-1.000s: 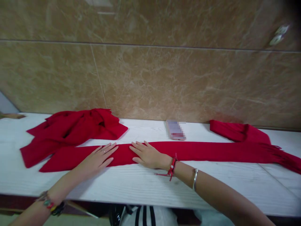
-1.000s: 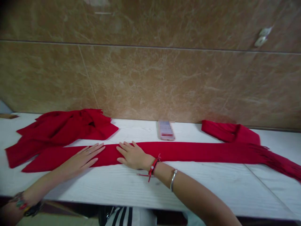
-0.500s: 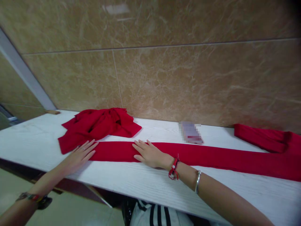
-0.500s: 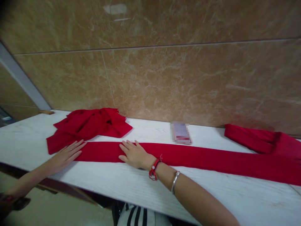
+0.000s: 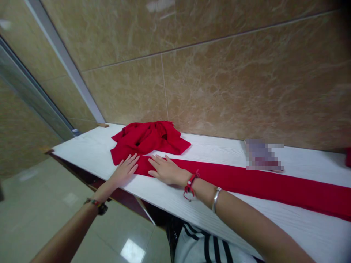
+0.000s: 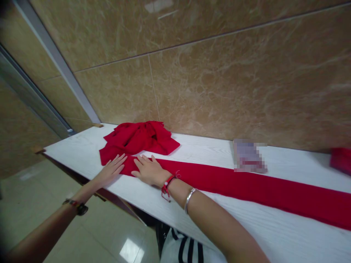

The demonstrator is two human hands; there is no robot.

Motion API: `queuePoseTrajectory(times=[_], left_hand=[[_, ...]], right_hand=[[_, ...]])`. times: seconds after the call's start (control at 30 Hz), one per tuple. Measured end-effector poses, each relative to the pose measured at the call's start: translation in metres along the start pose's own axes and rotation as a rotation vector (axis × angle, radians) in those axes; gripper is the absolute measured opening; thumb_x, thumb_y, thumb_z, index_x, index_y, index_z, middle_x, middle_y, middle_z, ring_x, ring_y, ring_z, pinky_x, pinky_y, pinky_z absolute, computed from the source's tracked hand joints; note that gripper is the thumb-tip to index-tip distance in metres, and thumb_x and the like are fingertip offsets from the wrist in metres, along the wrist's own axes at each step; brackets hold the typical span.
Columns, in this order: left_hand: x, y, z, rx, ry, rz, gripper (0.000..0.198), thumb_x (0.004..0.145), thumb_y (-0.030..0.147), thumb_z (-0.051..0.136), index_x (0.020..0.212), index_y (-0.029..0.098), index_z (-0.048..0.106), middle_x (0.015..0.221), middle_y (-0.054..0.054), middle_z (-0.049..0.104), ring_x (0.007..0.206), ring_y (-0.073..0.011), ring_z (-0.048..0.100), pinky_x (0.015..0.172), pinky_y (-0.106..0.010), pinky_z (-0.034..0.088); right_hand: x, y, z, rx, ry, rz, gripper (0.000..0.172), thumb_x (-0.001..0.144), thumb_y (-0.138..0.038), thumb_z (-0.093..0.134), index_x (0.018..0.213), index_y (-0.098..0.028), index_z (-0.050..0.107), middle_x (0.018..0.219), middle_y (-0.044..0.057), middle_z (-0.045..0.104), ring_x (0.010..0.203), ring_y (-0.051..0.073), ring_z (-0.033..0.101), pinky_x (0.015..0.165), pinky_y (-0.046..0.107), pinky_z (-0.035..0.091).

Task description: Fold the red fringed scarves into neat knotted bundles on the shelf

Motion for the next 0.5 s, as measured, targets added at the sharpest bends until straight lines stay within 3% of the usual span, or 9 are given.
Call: queuePoseTrajectory(times=[0.1,0.2,0.27,0.4,0.5], left_hand=[[0.000,-0.001,0.000,-0.001,0.000,0.008,0.050,0.090,0.035,0.018,0.134,0.016,0.029,0.140,-0.009,0.029,0.130,-0.0239,0.022,0.100,-0.048,0.025],[0.000,0.000,0.001,0.005,-0.021,0.008,0.049,0.090,0.034,0.018,0.134,0.015,0.029,0.140,-0.010,0.029,0.130,-0.0248,0.022,0.099,-0.050,0.025],[-0.001,0.000,0.001,0.007,-0.041,0.007,0.050,0.090,0.034,0.018,0.135,0.015,0.028,0.140,-0.010,0.028,0.130,-0.0251,0.021,0.100,-0.050,0.024],[-0.001,0.000,-0.003,0.035,-0.070,-0.005,0.049,0.089,0.032,0.019,0.134,0.016,0.029,0.140,-0.008,0.030,0.129,-0.0252,0.023,0.101,-0.052,0.021],[0.005,0.012,-0.012,0.126,-0.057,-0.033,0.048,0.085,0.025,0.025,0.130,0.015,0.037,0.135,-0.010,0.038,0.128,-0.0267,0.027,0.100,-0.056,0.016]], right_hand=[[0.032,-0.011,0.018,0.025,0.000,0.001,0.056,0.090,-0.043,0.024,0.133,-0.008,0.029,0.141,0.014,0.027,0.130,0.023,0.020,0.105,0.048,0.016],[0.038,-0.007,0.030,0.019,-0.023,0.015,0.055,0.090,-0.042,0.025,0.132,-0.008,0.031,0.140,0.013,0.028,0.130,0.022,0.021,0.105,0.048,0.016],[0.025,0.002,0.029,0.001,-0.027,0.016,0.054,0.090,-0.041,0.025,0.132,-0.009,0.032,0.140,0.012,0.028,0.130,0.022,0.022,0.105,0.046,0.016],[-0.028,0.031,0.014,-0.056,-0.040,0.051,0.054,0.090,-0.041,0.022,0.134,-0.010,0.030,0.140,0.013,0.027,0.129,0.023,0.024,0.104,0.045,0.020],[-0.060,0.046,0.001,-0.095,-0.059,0.096,0.056,0.090,-0.042,0.022,0.133,-0.008,0.031,0.140,0.015,0.028,0.129,0.025,0.024,0.103,0.047,0.022]])
Point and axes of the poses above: each hand's wrist, its own x-axis towards the middle knuckle, its own z-axis out of the palm, y = z × x, the point moved 8 cm from there along x, towards the middle knuckle
